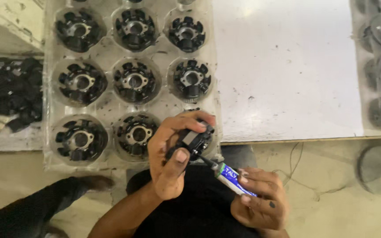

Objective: The person picks black round rotor-like assemblies from a plastic tray, holds one in the left hand, and squeezes adhesive from a tube onto the parts of each assembly. They place finished assemblies back into the tray, reposition trays, briefly wipe the tube with a cloth, and continue applying adhesive to more assemblies one at a time.

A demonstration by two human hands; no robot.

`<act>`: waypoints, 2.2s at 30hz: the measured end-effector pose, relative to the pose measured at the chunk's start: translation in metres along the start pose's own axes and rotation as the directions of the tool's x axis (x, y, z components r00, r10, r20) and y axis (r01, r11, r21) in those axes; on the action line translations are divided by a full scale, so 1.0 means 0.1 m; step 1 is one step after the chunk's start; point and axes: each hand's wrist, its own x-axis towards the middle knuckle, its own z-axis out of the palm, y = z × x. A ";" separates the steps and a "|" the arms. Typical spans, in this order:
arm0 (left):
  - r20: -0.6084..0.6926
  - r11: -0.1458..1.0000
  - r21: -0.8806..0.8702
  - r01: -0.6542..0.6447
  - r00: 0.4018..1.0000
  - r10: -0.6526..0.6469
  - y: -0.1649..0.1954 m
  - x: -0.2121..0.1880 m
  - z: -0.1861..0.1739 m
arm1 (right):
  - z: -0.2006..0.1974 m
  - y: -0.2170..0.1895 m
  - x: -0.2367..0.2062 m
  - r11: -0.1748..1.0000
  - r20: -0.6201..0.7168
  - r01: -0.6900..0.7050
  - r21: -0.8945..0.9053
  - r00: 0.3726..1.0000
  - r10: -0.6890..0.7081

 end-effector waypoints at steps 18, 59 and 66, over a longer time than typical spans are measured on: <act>0.036 0.998 -0.057 0.032 0.999 -0.030 0.10 -0.20 -0.22 | 0.16 -0.21 -0.03 0.998 0.036 0.054 0.015 0.998 -0.055; -0.257 0.628 -0.769 0.115 0.845 -0.469 -0.07 -0.02 0.02 | 0.35 -0.03 0.13 0.984 -0.200 -0.089 0.155 0.973 0.119; -0.156 0.906 -0.366 0.211 0.946 -0.283 -0.04 0.44 -0.44 | 0.31 0.62 -0.03 0.887 -0.388 -0.150 0.436 0.858 0.336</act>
